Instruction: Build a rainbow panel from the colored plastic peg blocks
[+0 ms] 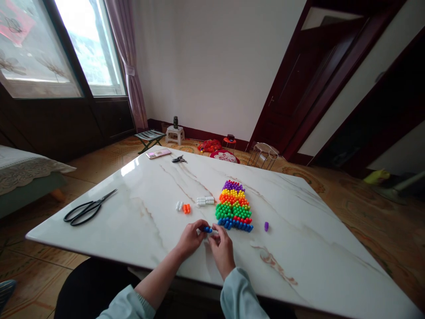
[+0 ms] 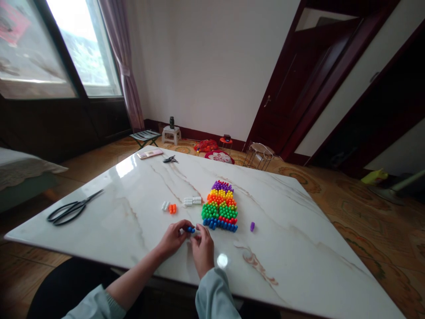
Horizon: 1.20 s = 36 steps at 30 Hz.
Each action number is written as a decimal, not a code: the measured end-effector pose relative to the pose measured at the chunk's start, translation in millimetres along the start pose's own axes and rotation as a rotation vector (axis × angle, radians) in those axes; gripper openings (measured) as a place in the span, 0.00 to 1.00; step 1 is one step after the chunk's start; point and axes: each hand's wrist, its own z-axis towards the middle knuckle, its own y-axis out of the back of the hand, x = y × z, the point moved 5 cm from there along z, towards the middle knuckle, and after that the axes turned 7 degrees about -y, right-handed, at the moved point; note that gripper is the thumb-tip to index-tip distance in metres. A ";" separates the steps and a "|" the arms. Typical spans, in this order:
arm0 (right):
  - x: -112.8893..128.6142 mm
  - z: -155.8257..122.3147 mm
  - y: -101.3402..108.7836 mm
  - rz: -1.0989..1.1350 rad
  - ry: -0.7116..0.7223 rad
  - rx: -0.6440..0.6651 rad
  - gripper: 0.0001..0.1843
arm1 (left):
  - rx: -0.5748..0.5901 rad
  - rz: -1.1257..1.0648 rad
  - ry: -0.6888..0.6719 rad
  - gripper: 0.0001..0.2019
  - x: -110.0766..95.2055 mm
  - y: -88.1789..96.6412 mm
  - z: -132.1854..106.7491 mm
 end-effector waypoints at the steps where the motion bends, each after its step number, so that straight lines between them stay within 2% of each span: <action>1: 1.5 0.8 -2.3 0.017 -0.002 -0.001 0.19 | 0.008 -0.001 0.006 0.12 1.0 -1.1 -0.2; 6: 5.6 5.1 -3.8 0.057 0.001 0.001 0.07 | 0.039 0.038 0.004 0.12 1.9 -3.3 -1.0; 11: 4.2 3.6 6.4 0.036 0.001 0.012 0.06 | 0.064 0.108 0.006 0.08 0.9 -4.2 -1.2; 13: -1.9 2.5 21.3 0.005 -0.005 -0.034 0.07 | 0.063 0.094 0.021 0.06 3.0 -5.1 -1.4; 18: -33.7 4.5 75.3 -0.185 -0.063 -0.222 0.13 | 0.029 0.063 0.039 0.05 8.9 -5.4 -1.8; 21: -50.4 10.0 93.5 -0.263 -0.092 -0.261 0.16 | 0.023 0.058 0.033 0.05 9.1 -4.8 -1.6; 25: -57.9 18.7 92.8 -0.323 -0.086 -0.254 0.17 | 0.014 0.068 0.031 0.06 7.6 -3.4 -1.7; 36: -52.4 21.5 80.1 -0.326 0.011 -0.267 0.16 | -0.003 0.106 0.005 0.07 11.0 -3.2 -2.2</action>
